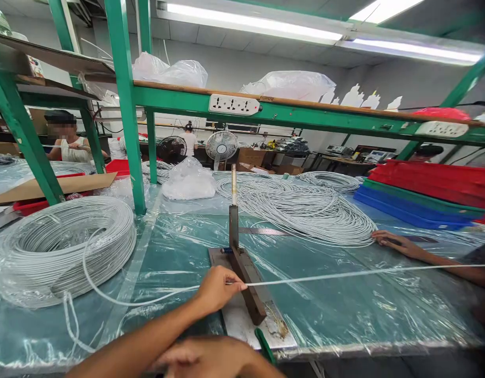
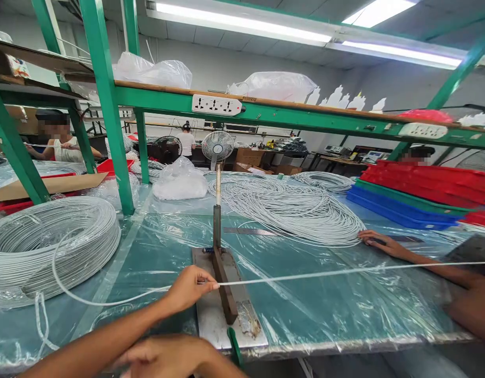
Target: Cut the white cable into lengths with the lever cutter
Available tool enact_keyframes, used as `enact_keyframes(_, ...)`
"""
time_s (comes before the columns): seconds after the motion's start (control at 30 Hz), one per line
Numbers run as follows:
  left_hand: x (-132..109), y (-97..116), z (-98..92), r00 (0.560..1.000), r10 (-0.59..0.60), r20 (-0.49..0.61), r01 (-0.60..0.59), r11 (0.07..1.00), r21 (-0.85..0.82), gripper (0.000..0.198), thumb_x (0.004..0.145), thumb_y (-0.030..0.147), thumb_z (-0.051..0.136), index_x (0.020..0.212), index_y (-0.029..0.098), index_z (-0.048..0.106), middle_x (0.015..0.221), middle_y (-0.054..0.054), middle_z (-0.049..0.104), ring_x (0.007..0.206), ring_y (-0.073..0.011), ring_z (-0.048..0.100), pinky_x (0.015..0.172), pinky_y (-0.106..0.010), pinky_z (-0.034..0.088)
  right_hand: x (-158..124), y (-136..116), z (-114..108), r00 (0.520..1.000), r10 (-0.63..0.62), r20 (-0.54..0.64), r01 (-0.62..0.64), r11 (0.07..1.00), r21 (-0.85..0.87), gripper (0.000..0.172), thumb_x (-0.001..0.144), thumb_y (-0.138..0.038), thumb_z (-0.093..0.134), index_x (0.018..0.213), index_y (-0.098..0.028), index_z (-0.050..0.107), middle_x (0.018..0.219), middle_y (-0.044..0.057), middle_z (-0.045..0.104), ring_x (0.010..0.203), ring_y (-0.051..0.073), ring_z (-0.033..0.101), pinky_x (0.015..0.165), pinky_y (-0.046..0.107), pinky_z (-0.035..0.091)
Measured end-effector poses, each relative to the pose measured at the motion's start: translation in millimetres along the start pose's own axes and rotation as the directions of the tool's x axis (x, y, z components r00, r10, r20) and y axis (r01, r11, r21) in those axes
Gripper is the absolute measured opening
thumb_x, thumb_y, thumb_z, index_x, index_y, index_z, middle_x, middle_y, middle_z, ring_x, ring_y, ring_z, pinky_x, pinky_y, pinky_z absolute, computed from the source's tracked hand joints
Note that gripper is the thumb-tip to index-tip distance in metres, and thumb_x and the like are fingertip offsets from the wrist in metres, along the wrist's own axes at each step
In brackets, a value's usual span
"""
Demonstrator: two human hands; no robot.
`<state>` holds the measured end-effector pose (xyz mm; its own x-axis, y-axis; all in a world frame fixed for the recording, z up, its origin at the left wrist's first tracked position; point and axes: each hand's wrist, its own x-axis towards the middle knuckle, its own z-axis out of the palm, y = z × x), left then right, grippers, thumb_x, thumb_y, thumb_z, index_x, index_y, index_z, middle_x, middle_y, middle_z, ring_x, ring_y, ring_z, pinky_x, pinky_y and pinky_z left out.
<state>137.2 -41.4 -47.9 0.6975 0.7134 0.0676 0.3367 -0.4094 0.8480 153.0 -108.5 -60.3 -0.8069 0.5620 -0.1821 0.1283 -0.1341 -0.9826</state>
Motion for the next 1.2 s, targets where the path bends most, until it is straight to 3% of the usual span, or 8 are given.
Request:
enact_keyframes(0.07, -1, 0, -0.6, 1.000, 0.031, 0.007, -0.031, 0.998, 0.051, 0.032, 0.080, 0.033, 0.049, 0.080, 0.012, 0.074, 0.070, -0.006, 0.070, 0.066, -0.0182, 0.061, 0.059, -0.023, 0.044, -37, -39, -20, 0.984, -0.016, 0.176, 0.037, 0.992, -0.118, 0.055, 0.073, -0.062, 0.056, 0.092, -0.012, 0.068, 0.068, 0.003, 0.062, 0.059, 0.008, 0.057, 0.052, 0.015, 0.043)
enact_keyframes(0.13, -4, 2, 0.9, 0.998, 0.051, 0.031, -0.054, 0.992, 0.111, 0.031, 0.080, 0.029, 0.046, 0.076, 0.013, 0.072, 0.065, -0.006, 0.067, 0.062, -0.0199, 0.060, 0.054, -0.026, 0.043, -65, -81, -59, 0.990, -0.105, -0.096, 0.099, 0.993, -0.066, 0.050, 0.080, -0.054, 0.053, 0.103, -0.011, 0.065, 0.065, 0.003, 0.062, 0.053, 0.010, 0.058, 0.049, 0.019, 0.045)
enact_keyframes(0.17, -5, 4, 2.4, 0.998, 0.051, 0.036, -0.055, 0.990, 0.128, 0.029, 0.080, 0.026, 0.046, 0.075, 0.014, 0.072, 0.066, -0.007, 0.068, 0.064, -0.0209, 0.060, 0.055, -0.027, 0.043, -74, -99, -84, 0.891, -0.212, -0.401, 0.179, 0.977, -0.118, 0.045, 0.082, -0.050, 0.055, 0.105, -0.012, 0.064, 0.064, 0.002, 0.062, 0.049, 0.009, 0.056, 0.047, 0.019, 0.043)
enact_keyframes(0.23, -6, 5, 6.2, 0.999, 0.025, 0.021, -0.027, 0.991, 0.133, 0.022, 0.078, 0.019, 0.048, 0.077, 0.015, 0.070, 0.072, -0.008, 0.069, 0.070, -0.0222, 0.061, 0.060, -0.029, 0.042, -81, -125, -141, 0.430, -0.265, -0.863, 0.228, 0.957, -0.181, 0.036, 0.082, -0.042, 0.060, 0.104, -0.014, 0.062, 0.057, -0.002, 0.059, 0.042, 0.007, 0.050, 0.042, 0.016, 0.038)
enact_keyframes(0.33, -1, 1, 11.8, 0.999, -0.036, 0.004, 0.036, 0.993, 0.110, 0.023, 0.078, 0.016, 0.047, 0.083, 0.011, 0.070, 0.077, -0.010, 0.069, 0.071, -0.0204, 0.060, 0.061, -0.028, 0.040, -74, -141, -216, 0.218, -0.164, -0.962, 0.192, 0.974, -0.123, 0.024, 0.092, -0.033, 0.048, 0.098, -0.012, 0.058, 0.053, -0.006, 0.049, 0.036, 0.003, 0.039, 0.036, 0.014, 0.030)
enact_keyframes(0.47, 8, -10, 17.0, 0.998, -0.058, 0.008, 0.058, 0.997, 0.042, 0.028, 0.080, 0.030, 0.053, 0.090, 0.011, 0.071, 0.081, -0.008, 0.070, 0.074, -0.0176, 0.059, 0.061, -0.024, 0.039, -62, -140, -256, 0.303, -0.069, -0.950, 0.152, 0.988, -0.024, 0.030, 0.096, -0.035, 0.041, 0.088, -0.009, 0.055, 0.060, -0.006, 0.047, 0.039, 0.001, 0.035, 0.037, 0.012, 0.030)
enact_keyframes(0.8, 16, -2, 19.6, 0.991, -0.118, -0.066, 0.120, 0.992, 0.027, 0.014, 0.072, 0.018, 0.057, 0.071, 0.012, 0.070, 0.066, -0.004, 0.063, 0.062, -0.0152, 0.051, 0.057, -0.026, 0.030, -76, -156, -245, 0.408, -0.008, -0.913, 0.189, 0.979, 0.076, 0.057, 0.087, -0.058, 0.028, 0.086, -0.008, 0.055, 0.047, -0.008, 0.041, 0.032, -0.002, 0.030, 0.039, 0.011, 0.021)
enact_keyframes(1.2, 34, -22, 37.3, 0.963, -0.254, -0.094, 0.237, 0.958, -0.162, 0.036, 0.067, 0.040, 0.066, 0.050, 0.017, 0.045, 0.048, 0.006, 0.039, 0.050, -0.0090, 0.039, 0.049, -0.023, 0.023, -179, -120, -107, 0.469, 0.108, -0.877, 0.208, 0.951, 0.228, 0.033, 0.089, -0.051, 0.044, 0.088, -0.019, 0.052, 0.064, 0.003, 0.063, 0.048, 0.011, 0.057, 0.042, 0.016, 0.045)
